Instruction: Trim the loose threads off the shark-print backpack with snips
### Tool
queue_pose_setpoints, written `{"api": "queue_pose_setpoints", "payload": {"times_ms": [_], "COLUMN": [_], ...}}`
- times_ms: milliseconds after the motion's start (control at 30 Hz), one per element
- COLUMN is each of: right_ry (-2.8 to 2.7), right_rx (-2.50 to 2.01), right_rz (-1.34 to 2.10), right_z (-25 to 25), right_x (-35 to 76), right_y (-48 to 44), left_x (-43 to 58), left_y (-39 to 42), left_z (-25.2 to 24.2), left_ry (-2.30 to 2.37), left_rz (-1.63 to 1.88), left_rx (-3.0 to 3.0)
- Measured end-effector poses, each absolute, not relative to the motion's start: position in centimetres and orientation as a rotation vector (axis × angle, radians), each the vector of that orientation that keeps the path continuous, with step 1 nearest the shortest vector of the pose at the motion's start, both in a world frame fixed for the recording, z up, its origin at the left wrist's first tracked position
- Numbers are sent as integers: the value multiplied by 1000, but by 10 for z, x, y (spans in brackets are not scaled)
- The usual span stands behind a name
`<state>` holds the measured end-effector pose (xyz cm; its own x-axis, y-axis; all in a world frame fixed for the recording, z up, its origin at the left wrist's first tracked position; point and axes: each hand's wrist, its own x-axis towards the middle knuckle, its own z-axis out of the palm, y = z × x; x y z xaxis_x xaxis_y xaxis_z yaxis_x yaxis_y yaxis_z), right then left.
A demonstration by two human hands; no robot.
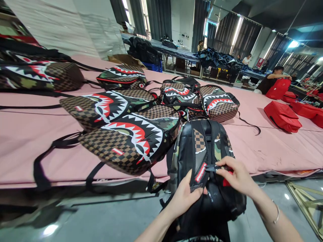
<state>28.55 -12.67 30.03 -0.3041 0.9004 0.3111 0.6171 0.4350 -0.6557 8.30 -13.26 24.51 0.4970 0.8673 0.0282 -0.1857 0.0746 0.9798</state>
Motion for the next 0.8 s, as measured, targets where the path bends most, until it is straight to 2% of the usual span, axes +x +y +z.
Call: {"api": "queue_pose_setpoints", "payload": {"times_ms": [100,200,667,800], "right_ry": [-2087,-2162,-2649,-2760], "right_rx": [-1266,-1195,-840,-801], "right_rz": [835,958,909,780], "right_z": [312,323,361,366], "right_x": [297,297,277,265], "right_y": [-104,-89,-67,-70], "left_x": [72,65,61,59], "left_y": [-132,-134,-137,-137], "left_z": [240,237,256,255], "left_ry": [634,602,601,628], "left_rz": [828,779,722,721], "left_rx": [1291,1289,1327,1360]}}
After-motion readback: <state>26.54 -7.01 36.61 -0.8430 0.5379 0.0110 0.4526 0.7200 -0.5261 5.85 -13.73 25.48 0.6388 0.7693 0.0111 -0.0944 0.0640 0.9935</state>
